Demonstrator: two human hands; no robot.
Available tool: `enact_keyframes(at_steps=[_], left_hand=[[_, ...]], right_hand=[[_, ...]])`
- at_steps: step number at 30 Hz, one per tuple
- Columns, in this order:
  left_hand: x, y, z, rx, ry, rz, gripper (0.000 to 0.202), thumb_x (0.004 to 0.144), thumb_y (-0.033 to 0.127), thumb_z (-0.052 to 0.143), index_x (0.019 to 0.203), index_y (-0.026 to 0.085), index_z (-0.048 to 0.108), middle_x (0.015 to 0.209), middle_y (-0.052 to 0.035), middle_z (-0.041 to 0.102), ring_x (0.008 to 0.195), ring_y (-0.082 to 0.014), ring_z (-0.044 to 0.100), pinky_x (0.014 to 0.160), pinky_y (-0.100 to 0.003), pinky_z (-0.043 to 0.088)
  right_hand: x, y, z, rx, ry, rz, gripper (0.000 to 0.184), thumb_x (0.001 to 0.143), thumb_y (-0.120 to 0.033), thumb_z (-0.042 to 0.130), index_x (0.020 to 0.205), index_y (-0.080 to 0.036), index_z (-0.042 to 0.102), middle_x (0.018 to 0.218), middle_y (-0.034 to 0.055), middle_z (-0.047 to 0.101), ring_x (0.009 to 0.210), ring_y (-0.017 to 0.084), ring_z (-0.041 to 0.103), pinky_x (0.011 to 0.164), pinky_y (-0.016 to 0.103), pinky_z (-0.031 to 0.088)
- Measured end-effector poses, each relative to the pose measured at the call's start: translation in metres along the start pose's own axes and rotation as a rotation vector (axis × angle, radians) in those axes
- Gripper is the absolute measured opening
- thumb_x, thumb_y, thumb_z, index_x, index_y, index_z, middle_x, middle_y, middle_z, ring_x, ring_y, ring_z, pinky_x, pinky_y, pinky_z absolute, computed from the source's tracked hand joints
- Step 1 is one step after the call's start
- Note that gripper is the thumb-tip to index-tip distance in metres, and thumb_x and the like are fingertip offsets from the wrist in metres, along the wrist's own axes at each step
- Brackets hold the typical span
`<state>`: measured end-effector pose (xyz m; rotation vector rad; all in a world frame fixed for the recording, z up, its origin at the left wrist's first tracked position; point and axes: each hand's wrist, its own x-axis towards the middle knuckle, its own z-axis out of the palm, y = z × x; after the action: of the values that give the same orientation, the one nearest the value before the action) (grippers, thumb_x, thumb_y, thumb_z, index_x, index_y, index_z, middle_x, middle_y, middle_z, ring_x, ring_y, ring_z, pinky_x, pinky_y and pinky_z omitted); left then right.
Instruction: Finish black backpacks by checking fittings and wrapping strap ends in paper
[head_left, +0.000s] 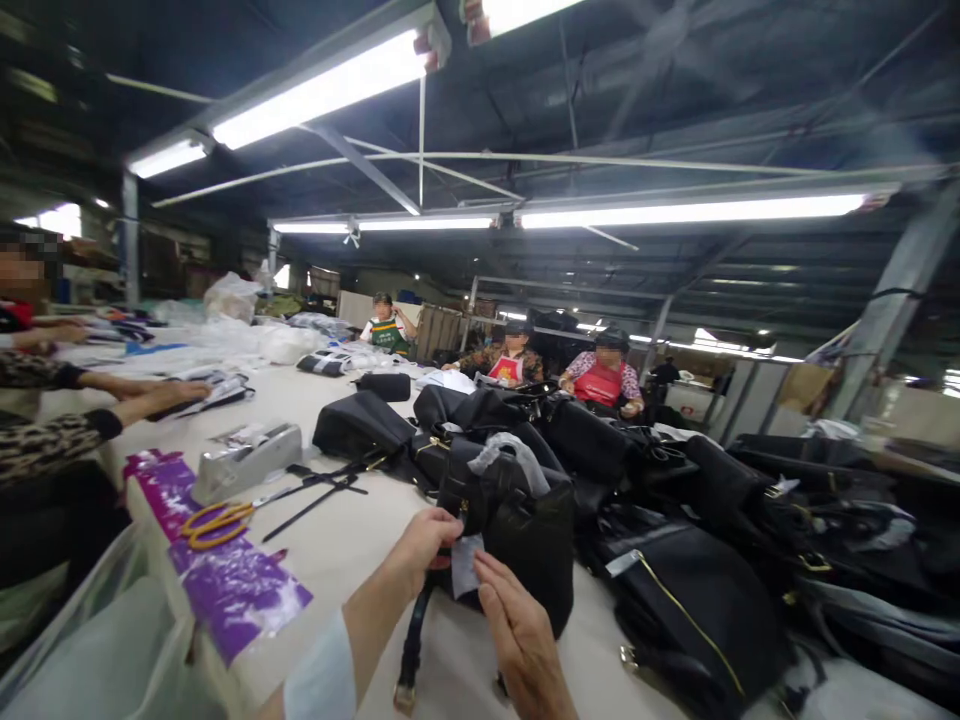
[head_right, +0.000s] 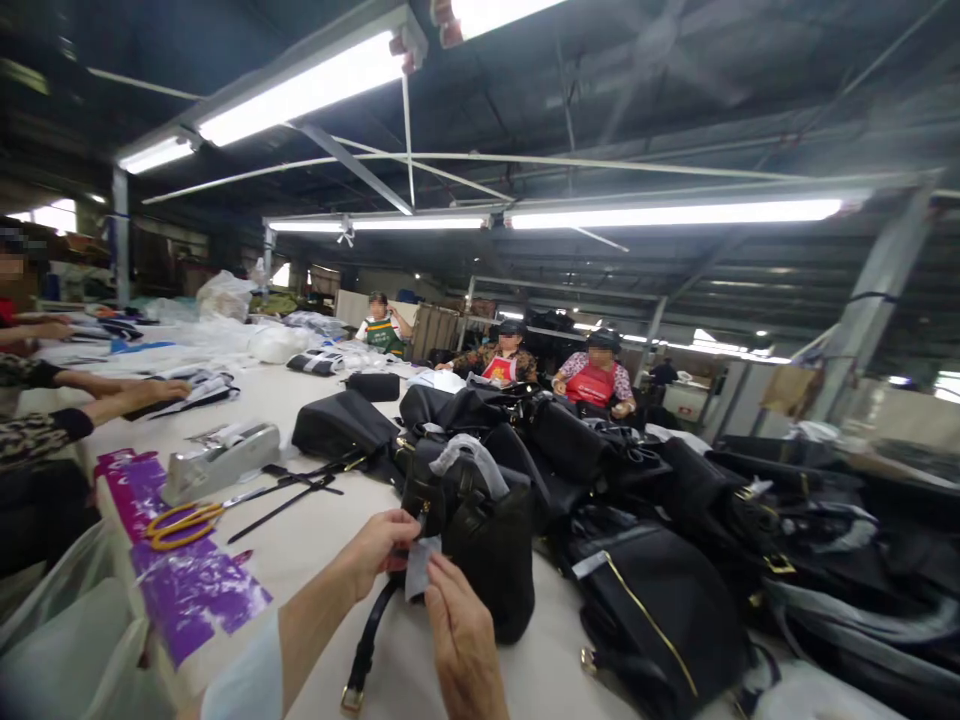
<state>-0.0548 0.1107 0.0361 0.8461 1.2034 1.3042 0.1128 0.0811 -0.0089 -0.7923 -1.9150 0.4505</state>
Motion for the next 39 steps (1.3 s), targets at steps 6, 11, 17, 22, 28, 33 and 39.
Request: enact_keyframes(at_steps=[6, 11, 17, 22, 28, 33, 39], left_hand=[[-0.014, -0.006, 0.004, -0.087, -0.022, -0.018, 0.028, 0.055, 0.030, 0.077, 0.065, 0.020, 0.052, 0.060, 0.0024, 0.060, 0.063, -0.0148, 0.056, 0.059, -0.027, 0.045], [-0.016, -0.013, 0.004, -0.135, 0.025, -0.017, 0.025, 0.054, 0.024, 0.075, 0.060, 0.019, 0.051, 0.051, 0.0049, 0.053, 0.051, -0.0119, 0.051, 0.054, -0.026, 0.045], [-0.009, -0.020, 0.004, -0.102, 0.103, 0.095, 0.017, 0.056, 0.017, 0.068, 0.053, 0.018, 0.052, 0.047, 0.0039, 0.052, 0.047, -0.0109, 0.047, 0.050, -0.025, 0.039], [-0.010, -0.019, 0.000, -0.002, 0.131, 0.218, 0.014, 0.055, 0.010, 0.065, 0.050, 0.017, 0.054, 0.046, 0.0049, 0.051, 0.049, -0.0093, 0.043, 0.050, -0.023, 0.031], [-0.015, -0.018, -0.005, 0.065, 0.085, 0.257, 0.010, 0.054, 0.012, 0.062, 0.050, 0.017, 0.056, 0.047, 0.0040, 0.053, 0.051, -0.0111, 0.045, 0.052, -0.024, 0.032], [-0.020, -0.021, -0.005, 0.056, 0.116, 0.290, 0.007, 0.056, 0.015, 0.062, 0.053, 0.018, 0.057, 0.051, 0.0035, 0.054, 0.055, -0.0124, 0.047, 0.056, -0.025, 0.035], [-0.021, -0.026, 0.001, -0.005, 0.161, 0.287, 0.006, 0.056, 0.020, 0.064, 0.054, 0.018, 0.059, 0.052, 0.0016, 0.057, 0.056, -0.0139, 0.050, 0.057, -0.026, 0.037]], right_hand=[[-0.009, 0.016, 0.021, 0.070, 0.098, 0.060, 0.038, 0.098, -0.037, 0.044, 0.125, -0.022, 0.067, 0.134, 0.0080, 0.062, 0.124, 0.024, 0.058, 0.107, 0.037, 0.047], [-0.015, 0.027, 0.036, 0.140, 0.099, 0.079, 0.037, 0.098, -0.037, 0.044, 0.128, -0.027, 0.065, 0.138, 0.0052, 0.060, 0.128, 0.024, 0.055, 0.110, 0.037, 0.044], [-0.012, 0.015, 0.035, 0.446, 0.177, 0.323, 0.049, 0.086, -0.061, 0.057, 0.107, -0.021, 0.076, 0.133, 0.0128, 0.062, 0.121, 0.033, 0.059, 0.100, 0.043, 0.053], [0.004, -0.004, 0.029, 0.676, 0.230, 0.723, 0.083, 0.061, -0.080, 0.068, 0.110, -0.012, 0.071, 0.109, 0.0181, 0.072, 0.095, 0.035, 0.071, 0.084, 0.046, 0.059], [0.019, -0.012, 0.046, 0.663, 0.171, 0.818, 0.068, 0.060, -0.070, 0.073, 0.102, -0.016, 0.071, 0.101, 0.0133, 0.074, 0.084, 0.031, 0.072, 0.072, 0.040, 0.059], [0.020, -0.006, 0.063, 0.632, 0.252, 0.786, 0.052, 0.062, -0.060, 0.074, 0.092, -0.018, 0.070, 0.089, 0.0101, 0.074, 0.078, 0.030, 0.071, 0.058, 0.034, 0.056], [0.019, -0.002, 0.061, 0.544, 0.358, 0.745, 0.046, 0.064, -0.061, 0.071, 0.084, -0.019, 0.070, 0.084, 0.0080, 0.074, 0.082, 0.028, 0.070, 0.059, 0.030, 0.056]])
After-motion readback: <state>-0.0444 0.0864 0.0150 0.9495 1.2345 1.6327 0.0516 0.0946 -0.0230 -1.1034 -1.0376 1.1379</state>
